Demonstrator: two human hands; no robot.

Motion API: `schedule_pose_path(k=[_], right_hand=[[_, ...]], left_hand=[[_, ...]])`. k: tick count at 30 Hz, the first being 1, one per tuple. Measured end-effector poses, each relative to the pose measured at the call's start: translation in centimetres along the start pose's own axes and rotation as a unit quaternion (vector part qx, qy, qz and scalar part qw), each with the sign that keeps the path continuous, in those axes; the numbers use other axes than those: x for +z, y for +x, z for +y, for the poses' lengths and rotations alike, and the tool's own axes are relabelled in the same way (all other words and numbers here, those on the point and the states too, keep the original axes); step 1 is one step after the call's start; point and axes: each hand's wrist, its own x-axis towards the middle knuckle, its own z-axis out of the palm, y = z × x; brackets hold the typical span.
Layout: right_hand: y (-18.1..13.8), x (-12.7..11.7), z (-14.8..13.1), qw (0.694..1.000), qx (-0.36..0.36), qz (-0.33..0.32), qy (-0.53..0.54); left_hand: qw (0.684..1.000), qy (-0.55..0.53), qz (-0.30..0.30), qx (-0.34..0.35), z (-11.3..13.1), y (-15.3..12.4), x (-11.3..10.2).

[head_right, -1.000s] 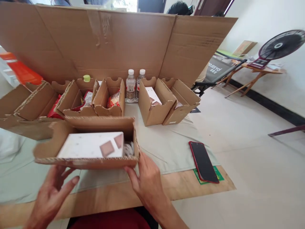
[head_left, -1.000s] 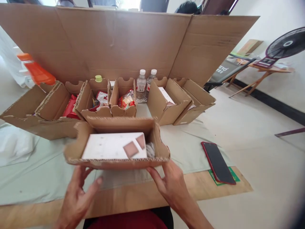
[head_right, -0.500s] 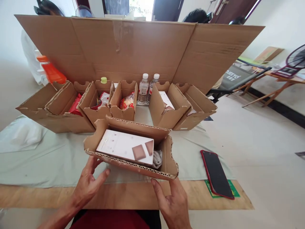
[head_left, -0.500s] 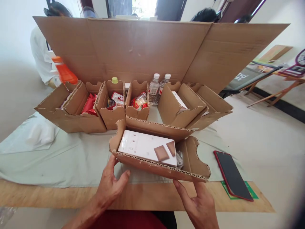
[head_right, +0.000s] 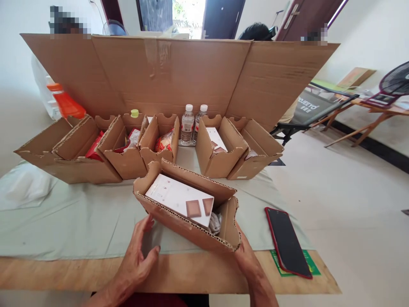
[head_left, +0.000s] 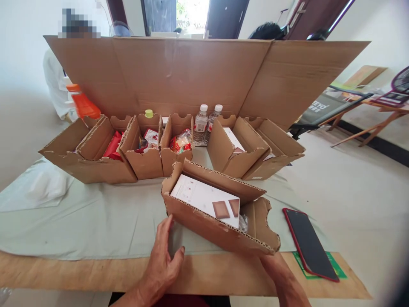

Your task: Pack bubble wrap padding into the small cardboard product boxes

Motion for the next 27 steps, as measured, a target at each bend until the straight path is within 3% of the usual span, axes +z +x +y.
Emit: schedule_pose_path(k=[5, 8, 11, 15, 19, 24, 27], right_hand=[[-0.9, -0.3, -0.8, 0.999, 0.01, -0.021, 0.04], [-2.4, -0.8, -0.5, 0.999, 0.031, -0.007, -0.004], [-2.7, -0.9, 0.3, 0.995, 0.035, 0.041, -0.079], [-1.5, 0.6, 0.2, 0.982, -0.009, 0.086, -0.167], [-0.4, 2.7, -1.9, 0.975, -0.038, 0.087, -0.199], [2.4, 3.9, -3.9, 0.975, -0.056, 0.059, -0.208], [5.9, 4.6, -4.1, 0.973, -0.06, 0.072, -0.211]], left_hand=[[0.995, -0.005, -0.091, 0.042, 1.6, 1.9, 3.7], [0.986, 0.008, -0.16, 0.042, 2.3, 2.0, 5.6], [0.981, 0.005, -0.192, 0.034, 2.2, 1.7, 6.4], [0.984, -0.002, -0.176, 0.035, 1.5, 1.7, 6.2], [0.99, 0.013, -0.135, 0.032, 1.2, 3.2, 5.3], [0.988, 0.06, -0.125, 0.062, 1.7, 7.8, 4.1], [0.984, 0.136, -0.112, 0.036, 2.3, 11.9, 3.6]])
